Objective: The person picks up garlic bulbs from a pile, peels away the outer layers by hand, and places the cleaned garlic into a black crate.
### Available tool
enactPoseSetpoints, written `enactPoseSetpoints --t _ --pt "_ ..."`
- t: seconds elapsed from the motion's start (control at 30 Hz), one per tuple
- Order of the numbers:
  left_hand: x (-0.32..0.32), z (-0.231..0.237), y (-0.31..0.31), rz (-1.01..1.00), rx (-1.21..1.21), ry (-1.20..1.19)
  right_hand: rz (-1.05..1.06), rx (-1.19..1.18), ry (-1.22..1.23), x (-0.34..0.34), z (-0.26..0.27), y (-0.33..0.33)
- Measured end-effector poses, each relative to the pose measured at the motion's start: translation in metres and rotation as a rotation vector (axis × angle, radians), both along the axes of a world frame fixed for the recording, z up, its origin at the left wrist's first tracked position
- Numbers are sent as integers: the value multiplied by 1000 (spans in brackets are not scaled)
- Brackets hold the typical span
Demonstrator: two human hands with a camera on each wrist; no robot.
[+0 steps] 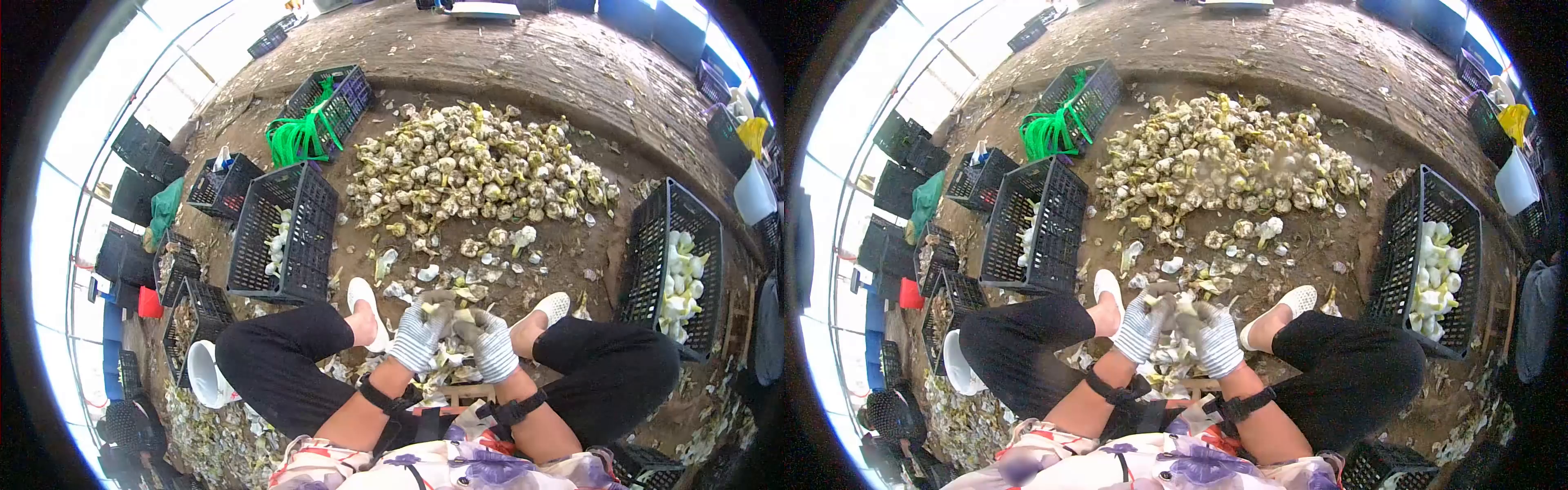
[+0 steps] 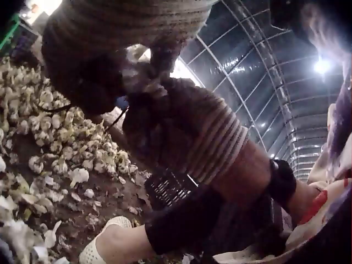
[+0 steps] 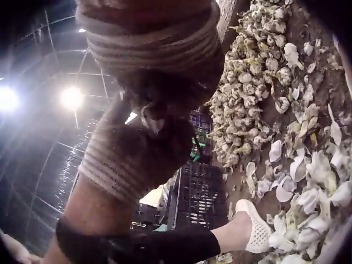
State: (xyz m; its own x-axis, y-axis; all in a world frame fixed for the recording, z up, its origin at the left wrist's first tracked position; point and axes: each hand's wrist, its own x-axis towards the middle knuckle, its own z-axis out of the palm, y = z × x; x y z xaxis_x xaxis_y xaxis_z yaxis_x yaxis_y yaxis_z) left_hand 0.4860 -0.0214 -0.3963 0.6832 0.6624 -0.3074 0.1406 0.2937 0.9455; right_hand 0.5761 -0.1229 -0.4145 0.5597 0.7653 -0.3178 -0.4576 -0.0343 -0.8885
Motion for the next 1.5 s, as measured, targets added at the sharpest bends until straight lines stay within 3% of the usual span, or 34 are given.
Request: enactPoseSetpoints --t 0.1,0.13,0.17,0.2,0.23,0.33,0.37,0.4,0.43,0.47,0.5,0.53,0.6,0.63,0.73,0.77,0.83,0.9,1.0,1.03,1.13,1.17,1.3,1.4,1.43,1.5 --pt "8 -3 3 19 257 -10 -262 120 582 9 -7 8" --pt "9 0 6 45 165 -74 -358 175 754 14 -16 11" --pt "8 5 11 67 76 -138 -379 131 547 21 -27 10" --pt "8 17 15 87 -16 -200 -465 105 622 28 -6 11" --pt "-1 35 20 14 -8 -173 -229 -13 384 34 -30 4" --pt "-17 40 34 -4 103 -156 571 -266 -266 17 -15 11" --pt "-22 32 34 -56 399 -175 811 -258 -494 8 15 15" --pt "-25 41 25 -98 298 -235 728 -94 -354 -6 4 10" --pt "-25 38 14 -118 322 -178 720 -111 -305 -13 -4 7" --pt "-26 36 5 -138 346 -121 481 126 31 -7 27 15" --pt "-27 27 9 -263 871 -84 368 118 172 -5 28 11" --pt "-26 24 5 -206 820 -90 251 111 303 0 29 7" --pt "-17 40 -6 -18 652 -153 211 119 180 3 28 2" --pt "-19 56 1 -62 719 -28 214 117 147 4 28 0" --pt "-22 70 10 -242 1299 218 269 77 22 8 34 -3" --pt "-20 74 6 -196 1407 216 291 58 -43 7 39 -4" --pt "-23 66 2 -242 1486 312 325 -50 -220 7 39 -6" --pt "-23 63 -2 -289 1520 392 372 -118 -230 8 29 -8" --pt "-17 59 -4 -333 1482 537 429 -150 -229 12 26 -11" --pt "-18 57 3 -309 1375 426 449 -148 -224 12 26 -11" --pt "-27 32 22 -26 115 -17 322 205 99 8 34 -15" --pt "-31 34 27 -39 165 102 353 148 93 11 38 -15" --pt "-38 22 31 -52 223 -16 356 135 194 11 24 -11" --pt "-40 34 37 53 -316 -184 338 270 305 8 10 -8" --pt "-38 27 36 154 -365 -329 329 316 352 7 7 -8" --pt "-37 32 41 117 -397 -397 332 330 485 7 -1 -7"
